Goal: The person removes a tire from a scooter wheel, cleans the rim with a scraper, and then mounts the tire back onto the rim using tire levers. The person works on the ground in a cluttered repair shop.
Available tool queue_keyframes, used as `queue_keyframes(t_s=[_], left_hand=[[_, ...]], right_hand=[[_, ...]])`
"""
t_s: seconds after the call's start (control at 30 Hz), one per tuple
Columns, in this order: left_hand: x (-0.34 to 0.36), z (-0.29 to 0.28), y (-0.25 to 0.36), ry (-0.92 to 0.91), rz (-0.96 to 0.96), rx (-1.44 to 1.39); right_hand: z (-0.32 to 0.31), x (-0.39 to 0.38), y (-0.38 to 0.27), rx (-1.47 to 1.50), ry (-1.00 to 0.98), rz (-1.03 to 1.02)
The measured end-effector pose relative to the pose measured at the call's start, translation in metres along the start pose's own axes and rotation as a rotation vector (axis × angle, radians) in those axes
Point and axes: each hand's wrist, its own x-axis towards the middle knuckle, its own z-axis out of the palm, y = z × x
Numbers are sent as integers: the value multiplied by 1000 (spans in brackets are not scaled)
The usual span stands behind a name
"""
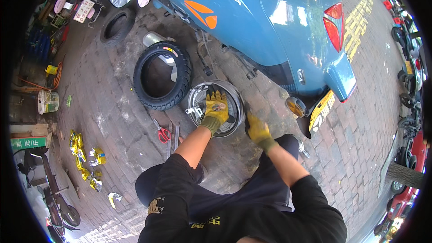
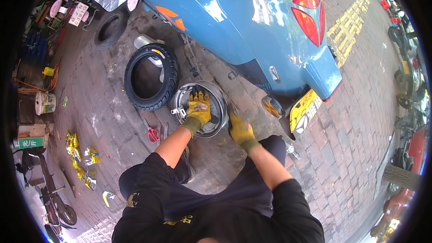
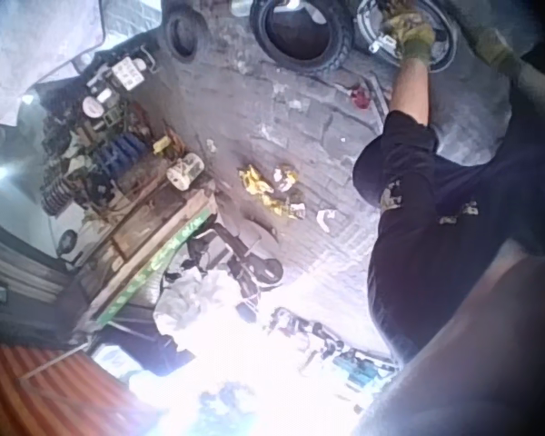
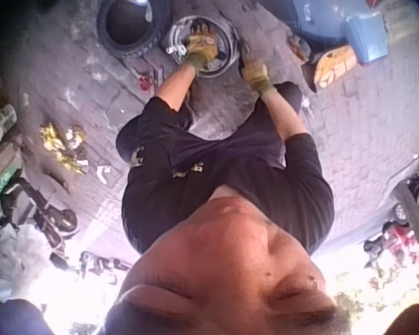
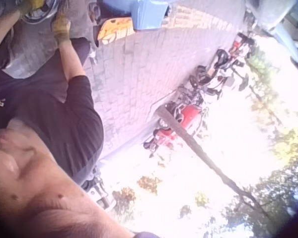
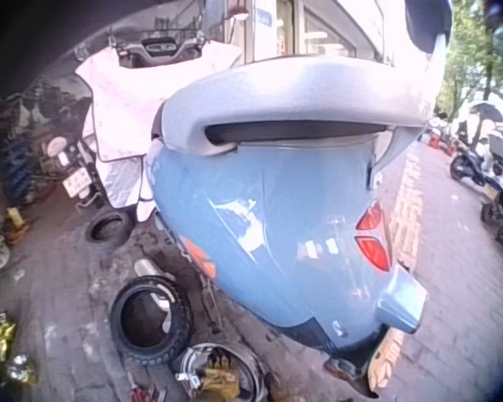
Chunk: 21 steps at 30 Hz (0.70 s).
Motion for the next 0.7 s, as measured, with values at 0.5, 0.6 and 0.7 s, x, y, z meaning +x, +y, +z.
queue_keyframes(t_s=[0.5,0.6,0.7], left_hand=[[7,7,14,135,88,70],[5,5,18,157,72,18],[2,-6,13,37,57,43]], right_hand=[[17,15,18,-44,88,89],[7,32,9,-30,110,95],[48,-25,15,-46,164,59]])
